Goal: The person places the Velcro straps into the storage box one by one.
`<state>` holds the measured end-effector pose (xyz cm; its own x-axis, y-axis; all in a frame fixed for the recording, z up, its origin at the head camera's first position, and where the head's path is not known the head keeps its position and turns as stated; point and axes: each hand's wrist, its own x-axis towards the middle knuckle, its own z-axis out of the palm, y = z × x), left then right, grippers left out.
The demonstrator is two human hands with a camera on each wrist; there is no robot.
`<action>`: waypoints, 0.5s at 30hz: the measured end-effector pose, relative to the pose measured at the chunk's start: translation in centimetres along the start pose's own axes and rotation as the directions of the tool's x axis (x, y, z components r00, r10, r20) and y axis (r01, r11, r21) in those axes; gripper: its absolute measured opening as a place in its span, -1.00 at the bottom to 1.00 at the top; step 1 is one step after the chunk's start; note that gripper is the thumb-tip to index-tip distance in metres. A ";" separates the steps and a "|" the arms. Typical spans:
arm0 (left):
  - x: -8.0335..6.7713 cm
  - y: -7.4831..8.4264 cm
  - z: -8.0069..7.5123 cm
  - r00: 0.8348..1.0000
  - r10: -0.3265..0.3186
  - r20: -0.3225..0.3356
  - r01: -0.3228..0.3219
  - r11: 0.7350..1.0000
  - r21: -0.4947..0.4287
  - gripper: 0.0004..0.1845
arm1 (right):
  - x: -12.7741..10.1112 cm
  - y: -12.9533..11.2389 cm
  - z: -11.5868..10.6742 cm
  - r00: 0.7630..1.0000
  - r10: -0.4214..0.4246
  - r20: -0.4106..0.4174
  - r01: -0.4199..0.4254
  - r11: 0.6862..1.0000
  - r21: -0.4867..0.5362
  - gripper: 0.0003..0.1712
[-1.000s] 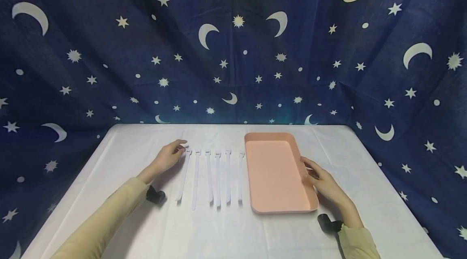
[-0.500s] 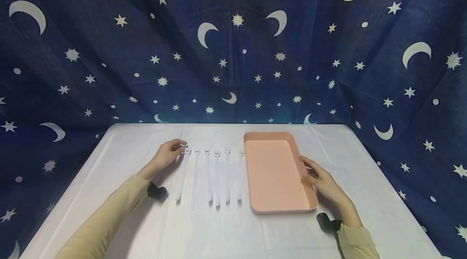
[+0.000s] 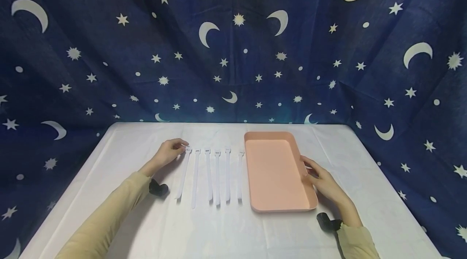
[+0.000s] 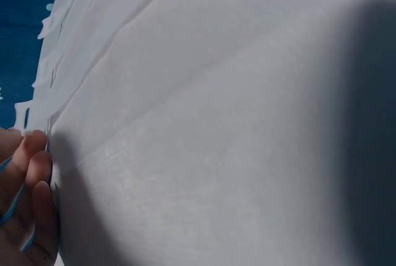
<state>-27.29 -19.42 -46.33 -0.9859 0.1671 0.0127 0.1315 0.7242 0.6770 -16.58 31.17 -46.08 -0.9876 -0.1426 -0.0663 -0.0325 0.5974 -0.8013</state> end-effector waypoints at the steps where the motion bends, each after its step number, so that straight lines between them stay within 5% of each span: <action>1: 0.0 0.0 0.0 1.000 -0.002 0.005 0.002 1.000 0.000 -0.74 | 0.0 0.0 0.0 1.000 0.004 0.000 -0.004 1.000 0.001 -0.27; 15: 0.1 0.1 0.0 1.000 0.027 -0.010 -0.027 0.999 -0.038 -0.76 | 0.1 0.1 0.0 1.000 -0.002 0.002 0.002 1.000 0.004 -0.28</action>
<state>-27.35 -19.32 -46.29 -0.9830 0.1796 0.0382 0.1540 0.6932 0.7041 -16.63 31.19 -46.22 -0.9871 -0.1458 -0.0657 -0.0343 0.5943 -0.8035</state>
